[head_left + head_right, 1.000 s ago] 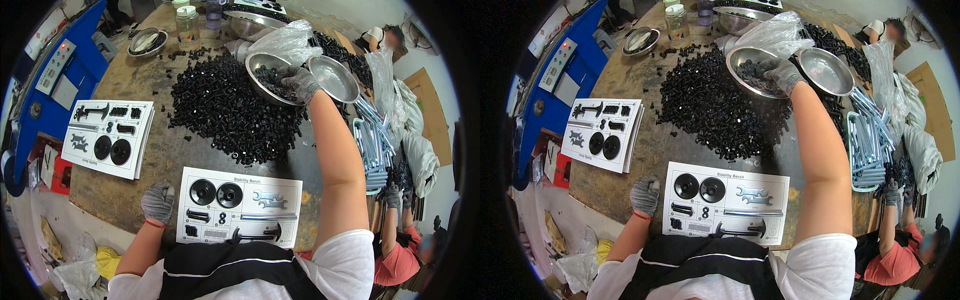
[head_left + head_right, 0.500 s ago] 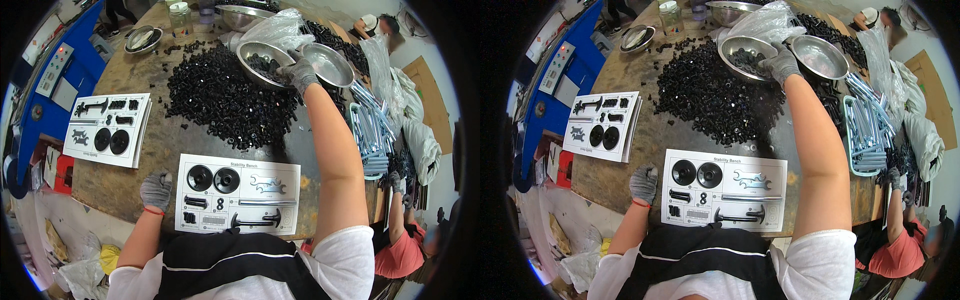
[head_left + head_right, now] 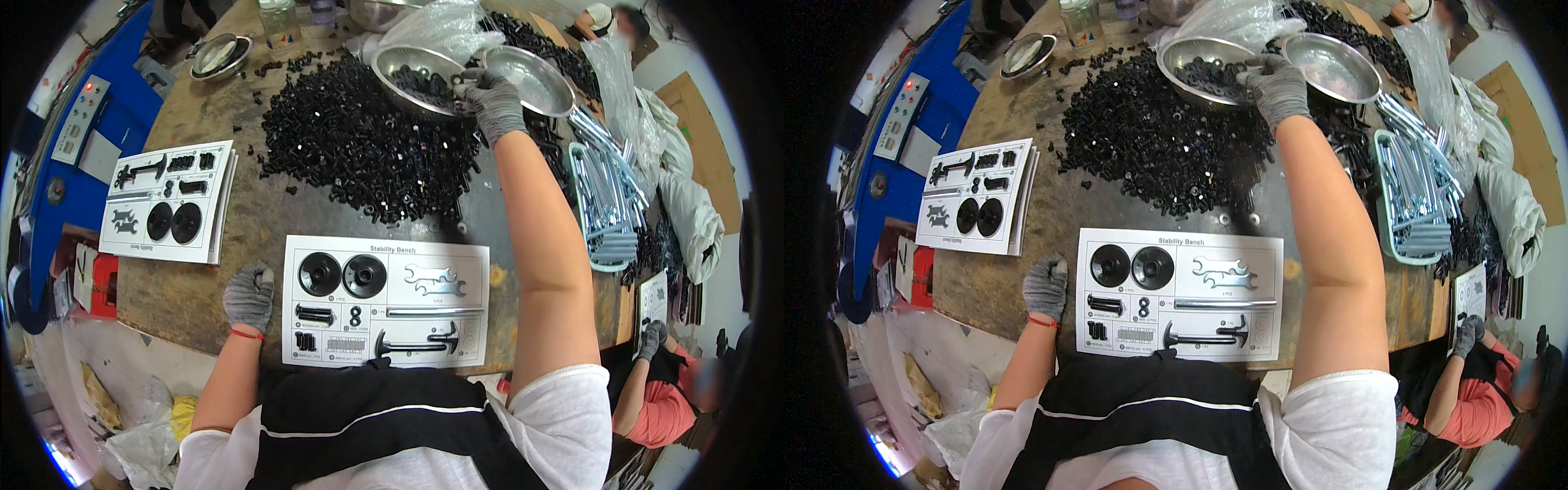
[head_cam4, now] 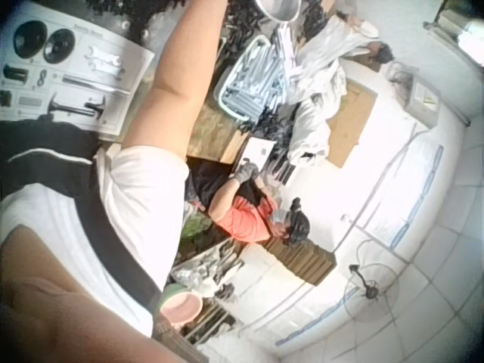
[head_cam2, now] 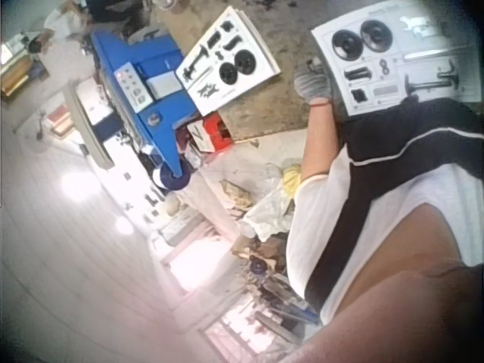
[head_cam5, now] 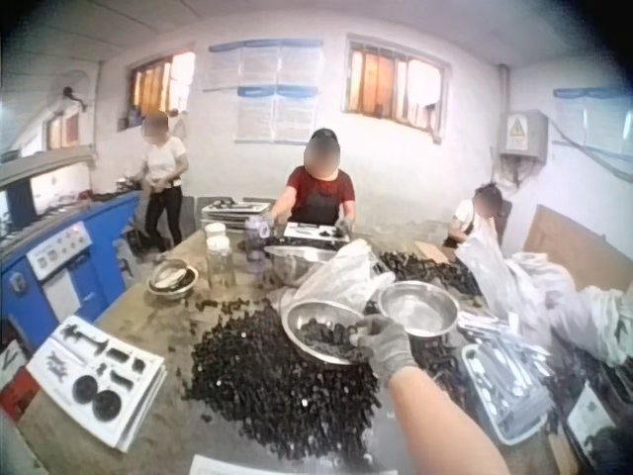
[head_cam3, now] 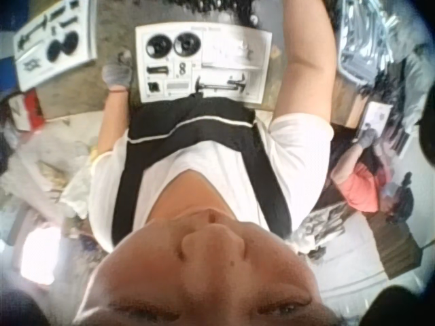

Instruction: The person assembles small black hardware components onto white cardboard backing sheets labeled 'Stability Bench.' They pick parts from a large pile on the table and place them into designated slots on the sheet, then stack the completed sheets to the left.

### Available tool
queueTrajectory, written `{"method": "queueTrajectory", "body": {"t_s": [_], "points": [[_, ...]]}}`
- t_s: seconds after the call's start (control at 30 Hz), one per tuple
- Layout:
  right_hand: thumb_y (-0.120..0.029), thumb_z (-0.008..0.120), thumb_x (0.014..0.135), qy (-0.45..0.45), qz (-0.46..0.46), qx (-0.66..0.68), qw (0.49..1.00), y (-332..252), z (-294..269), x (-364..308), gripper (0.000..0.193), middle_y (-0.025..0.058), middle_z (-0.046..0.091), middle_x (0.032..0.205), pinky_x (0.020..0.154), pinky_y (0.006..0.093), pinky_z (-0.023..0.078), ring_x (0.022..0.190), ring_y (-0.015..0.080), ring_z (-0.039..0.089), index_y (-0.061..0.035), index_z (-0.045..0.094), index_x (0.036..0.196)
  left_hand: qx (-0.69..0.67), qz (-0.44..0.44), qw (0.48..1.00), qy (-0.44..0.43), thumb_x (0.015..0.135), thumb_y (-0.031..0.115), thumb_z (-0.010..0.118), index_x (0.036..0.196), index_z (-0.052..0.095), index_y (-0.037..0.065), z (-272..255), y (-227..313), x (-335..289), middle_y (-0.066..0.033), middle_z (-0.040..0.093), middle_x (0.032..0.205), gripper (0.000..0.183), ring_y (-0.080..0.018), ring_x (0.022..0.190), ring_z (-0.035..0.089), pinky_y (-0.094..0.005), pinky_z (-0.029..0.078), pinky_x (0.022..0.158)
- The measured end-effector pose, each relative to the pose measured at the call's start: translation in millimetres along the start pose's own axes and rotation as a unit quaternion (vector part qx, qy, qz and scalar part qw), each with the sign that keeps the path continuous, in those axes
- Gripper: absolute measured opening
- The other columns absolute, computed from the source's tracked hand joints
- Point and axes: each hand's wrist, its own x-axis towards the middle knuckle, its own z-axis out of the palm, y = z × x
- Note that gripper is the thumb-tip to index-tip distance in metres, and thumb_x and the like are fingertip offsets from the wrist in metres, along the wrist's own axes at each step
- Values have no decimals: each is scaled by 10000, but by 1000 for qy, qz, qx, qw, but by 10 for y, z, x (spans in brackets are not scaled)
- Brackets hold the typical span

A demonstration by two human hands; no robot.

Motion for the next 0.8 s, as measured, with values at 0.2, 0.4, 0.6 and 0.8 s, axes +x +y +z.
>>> {"method": "queueTrajectory", "body": {"t_s": [0.2, 0.4, 0.6, 0.8], "points": [[-43, 760, 803, -62, 55, 62, 995, 16, -541, -1617, 196, 59, 713, 885, 674, 214, 506, 769, 123, 648, -16, 685, 982, -61, 29, 998, 4, 868, 172, 690, 969, 691, 43, 95, -199, 8, -132, 694, 927, 163, -266, 842, 664, -355, 517, 800], [-97, 745, 800, -33, 177, -180, 967, 251, -638, -3326, 156, 130, 706, 877, 710, 348, 541, 797, 249, 681, -21, 690, 925, -79, 54, 995, 0, 903, 145, 663, 990, 673, 15, 116, -258, 27, -122, 693, 956, 157, -227, 884, 654, -334, 504, 842], [-27, 709, 750, -8, 38, -404, 914, 520, -460, -3885, 165, 149, 645, 849, 722, 430, 511, 808, 353, 631, -32, 669, 910, -66, 45, 997, -22, 924, 150, 651, 1004, 662, 1, 68, -204, 37, -125, 685, 992, 170, -226, 911, 648, -336, 503, 859], [17, 711, 765, -30, 166, -220, 961, 465, -662, -3919, 219, 134, 643, 859, 754, 361, 536, 829, 312, 657, -20, 678, 978, -61, 35, 997, -23, 937, 170, 644, 999, 654, -4, 52, -190, 20, -117, 683, 995, 184, -221, 899, 639, -326, 497, 856]]}}
